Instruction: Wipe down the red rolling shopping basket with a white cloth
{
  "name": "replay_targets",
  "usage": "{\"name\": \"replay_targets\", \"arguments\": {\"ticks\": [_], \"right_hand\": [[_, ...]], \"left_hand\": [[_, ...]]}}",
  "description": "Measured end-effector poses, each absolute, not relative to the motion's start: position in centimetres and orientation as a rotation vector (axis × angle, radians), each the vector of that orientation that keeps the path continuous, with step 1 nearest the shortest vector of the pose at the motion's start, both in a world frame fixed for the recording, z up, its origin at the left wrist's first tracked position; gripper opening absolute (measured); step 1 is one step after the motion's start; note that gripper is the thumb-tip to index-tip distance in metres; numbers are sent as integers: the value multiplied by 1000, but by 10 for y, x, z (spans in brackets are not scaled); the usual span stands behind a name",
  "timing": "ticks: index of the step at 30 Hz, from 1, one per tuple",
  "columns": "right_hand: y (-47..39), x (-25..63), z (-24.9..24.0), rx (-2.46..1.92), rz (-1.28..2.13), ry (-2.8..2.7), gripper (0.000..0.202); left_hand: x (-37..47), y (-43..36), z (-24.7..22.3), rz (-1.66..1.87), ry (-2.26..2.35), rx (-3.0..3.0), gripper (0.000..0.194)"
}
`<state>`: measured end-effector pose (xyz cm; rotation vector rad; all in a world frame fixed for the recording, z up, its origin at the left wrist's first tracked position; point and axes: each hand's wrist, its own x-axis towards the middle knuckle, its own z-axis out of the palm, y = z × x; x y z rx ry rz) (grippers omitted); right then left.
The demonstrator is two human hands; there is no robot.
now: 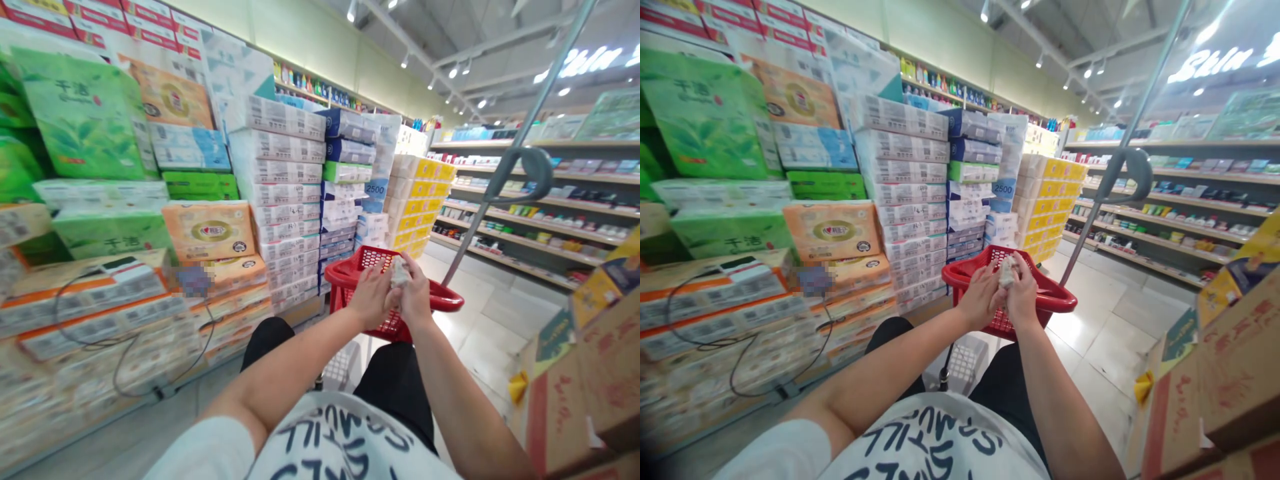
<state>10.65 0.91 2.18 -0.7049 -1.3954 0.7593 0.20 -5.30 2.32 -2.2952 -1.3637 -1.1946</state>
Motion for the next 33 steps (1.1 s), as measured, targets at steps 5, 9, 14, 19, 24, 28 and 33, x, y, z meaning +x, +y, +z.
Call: {"name": "replay_targets", "arguments": {"ticks": [5,9,14,19,24,28,33], "right_hand": [[17,120,46,-1121,155,-1789,45],[-1,110,38,-1270,-294,-2150,35],[-12,96,28,-1245,-473,-2216,44],[25,94,57,-1352,-298,-2522,30],[18,97,31,-1232,-421,-2230,35],[-4,96,3,-932,-601,-2031,35],[3,88,20,-1103,-440,-2152,31]], "left_hand": [[-41,-44,18,-927,-1584,-1928,43],[-61,-36,15,-686,-1799,-1926,45],[-59,-34,12,-659,-1795,-1866,42],[-57,-33,11,-668,-1799,-1869,41],[-55,-34,10,-695,-1772,-1837,40],[-55,-33,9,-703,-1782,-1820,40],[-56,-29,9,-712,-1803,-1813,39]]}}
